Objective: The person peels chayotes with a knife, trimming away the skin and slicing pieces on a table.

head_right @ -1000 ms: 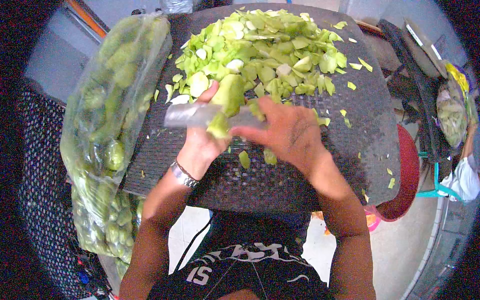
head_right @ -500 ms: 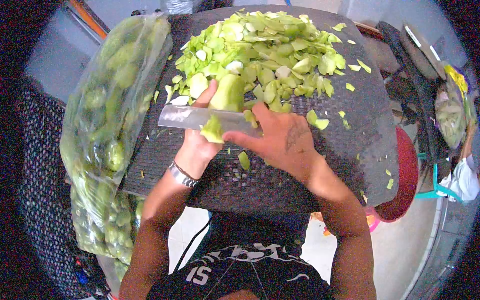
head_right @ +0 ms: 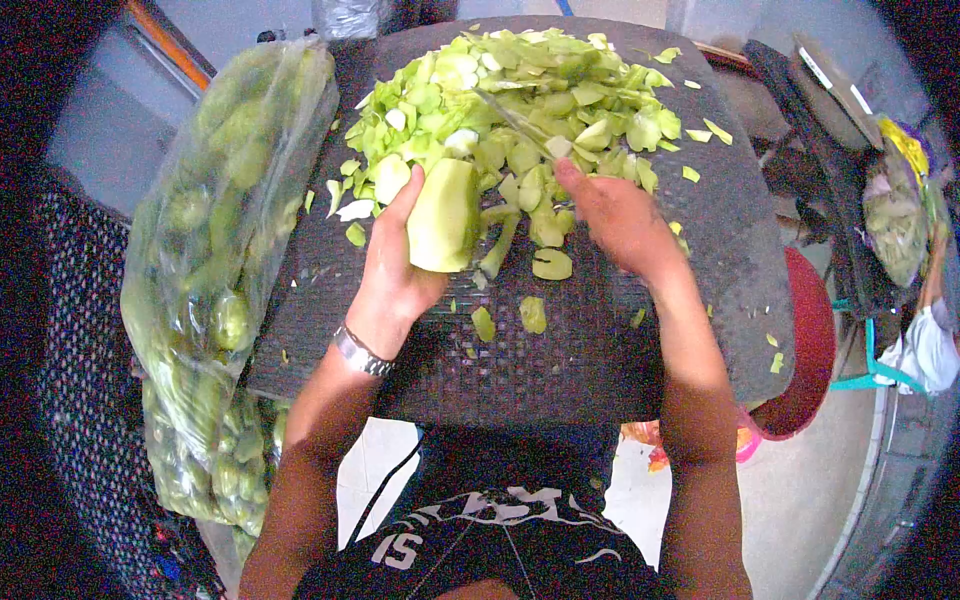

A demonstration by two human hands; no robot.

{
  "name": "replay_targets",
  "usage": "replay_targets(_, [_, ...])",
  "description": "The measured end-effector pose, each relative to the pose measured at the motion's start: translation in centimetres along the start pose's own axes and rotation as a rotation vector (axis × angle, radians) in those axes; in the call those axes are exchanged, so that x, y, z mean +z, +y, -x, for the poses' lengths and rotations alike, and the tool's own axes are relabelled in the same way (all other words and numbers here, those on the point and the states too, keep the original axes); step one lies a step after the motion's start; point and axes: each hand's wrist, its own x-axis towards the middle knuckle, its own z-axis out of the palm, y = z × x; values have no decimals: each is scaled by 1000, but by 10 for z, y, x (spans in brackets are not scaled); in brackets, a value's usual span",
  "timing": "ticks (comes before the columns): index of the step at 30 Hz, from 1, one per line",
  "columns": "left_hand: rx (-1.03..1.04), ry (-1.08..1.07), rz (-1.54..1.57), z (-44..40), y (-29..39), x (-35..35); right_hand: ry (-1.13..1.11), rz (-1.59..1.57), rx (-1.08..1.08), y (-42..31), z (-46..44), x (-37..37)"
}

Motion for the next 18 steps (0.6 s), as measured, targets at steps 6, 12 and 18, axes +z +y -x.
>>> replay_targets(6, [7,-17,-1,-4,-2,-11,-18,12,-389,-21,32,38])
replay_targets(12, [-70,-161,58,2,-4,-9,35,345,-643,-36,58,54])
replay_targets(18, [-38,-187,56,5,-6,-6,78,401,-692,-38,57,52])
